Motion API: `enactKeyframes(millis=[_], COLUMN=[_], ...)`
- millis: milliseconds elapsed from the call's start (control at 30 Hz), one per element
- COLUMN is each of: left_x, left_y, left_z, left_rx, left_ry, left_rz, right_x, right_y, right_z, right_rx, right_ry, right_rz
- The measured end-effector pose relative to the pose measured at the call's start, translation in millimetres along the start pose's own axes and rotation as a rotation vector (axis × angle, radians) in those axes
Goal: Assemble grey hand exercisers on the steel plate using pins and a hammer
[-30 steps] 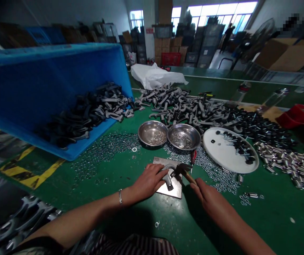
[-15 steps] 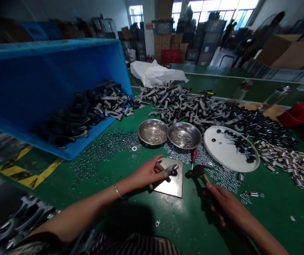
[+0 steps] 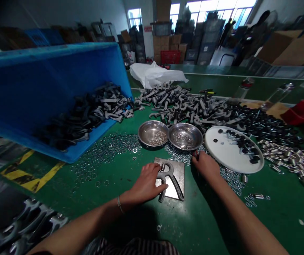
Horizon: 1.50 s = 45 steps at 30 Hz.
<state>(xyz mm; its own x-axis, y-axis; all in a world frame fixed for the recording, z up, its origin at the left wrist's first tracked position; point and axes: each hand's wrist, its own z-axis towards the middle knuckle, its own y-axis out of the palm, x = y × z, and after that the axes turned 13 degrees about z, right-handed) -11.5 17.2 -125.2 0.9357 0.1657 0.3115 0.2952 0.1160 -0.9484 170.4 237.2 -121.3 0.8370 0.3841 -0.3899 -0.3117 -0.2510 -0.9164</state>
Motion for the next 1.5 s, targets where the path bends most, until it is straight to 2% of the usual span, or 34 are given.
enactKeyframes(millis=[100,133,200,300,367,433,533,800,867,967,1033,1100,1167,1300,1400,1467,1500], left_x=[1.1,0.7,-0.1,-2.0,-4.2,-6.6,-8.9,-10.2,-9.8,-8.2,-7.4,-7.8,-9.7,-14.5,-15.3,-14.1,-13.4], left_y=[-3.4,-4.8,-6.5,-5.0,-2.4,0.4,3.9,10.2,10.6,11.8,13.1,13.6,12.6,9.1,9.9,12.2,13.0], left_z=[6.2,8.2,11.2,13.7,14.4,14.3,12.8,8.7,8.2,6.8,5.9,5.8,6.6,8.6,7.3,4.2,2.1], left_rx=[-0.044,-0.062,-0.086,-0.097,-0.097,-0.088,-0.055,0.029,0.034,0.037,0.038,0.032,0.006,-0.055,-0.059,-0.055,-0.056], left_ry=[0.006,0.016,0.039,0.053,0.049,0.045,0.043,0.061,0.061,0.057,0.047,0.039,0.036,0.022,0.011,0.004,-0.002], left_rz=[0.000,-0.007,-0.023,-0.040,-0.048,-0.052,-0.054,-0.066,-0.069,-0.069,-0.067,-0.071,-0.092,-0.126,-0.126,-0.127,-0.129], right_x=[8.1,7.2,-2.6,-31.5,-50.4,-62.5,-67.1,-61.8,-63.0,-67.4,-72.1,-77.8,-84.2,-97.3,-96.6,-82.3,-70.4], right_y=[-15.7,-20.2,-22.6,-7.2,10.1,25.8,39.7,45.5,45.2,44.9,44.9,44.0,41.0,27.0,14.4,10.3,9.8], right_z=[-12.7,-20.6,-39.5,-64.9,-74.1,-77.0,-74.8,-75.5,-78.6,-79.6,-75.5,-68.6,-62.7,-62.2,-60.3,-52.0,-46.2], right_rx=[-0.007,-0.008,-0.053,-0.127,-0.107,-0.084,-0.095,-0.038,0.007,0.045,0.007,-0.042,-0.079,-0.191,-0.164,-0.096,-0.075], right_ry=[0.015,0.012,0.000,0.003,0.022,0.027,0.013,-0.059,-0.094,-0.225,-0.299,-0.320,-0.309,-0.208,-0.144,-0.108,-0.074], right_rz=[0.060,0.163,0.526,1.082,1.202,1.190,1.145,1.163,1.047,0.756,0.612,0.586,0.665,1.076,1.361,1.372,1.264])
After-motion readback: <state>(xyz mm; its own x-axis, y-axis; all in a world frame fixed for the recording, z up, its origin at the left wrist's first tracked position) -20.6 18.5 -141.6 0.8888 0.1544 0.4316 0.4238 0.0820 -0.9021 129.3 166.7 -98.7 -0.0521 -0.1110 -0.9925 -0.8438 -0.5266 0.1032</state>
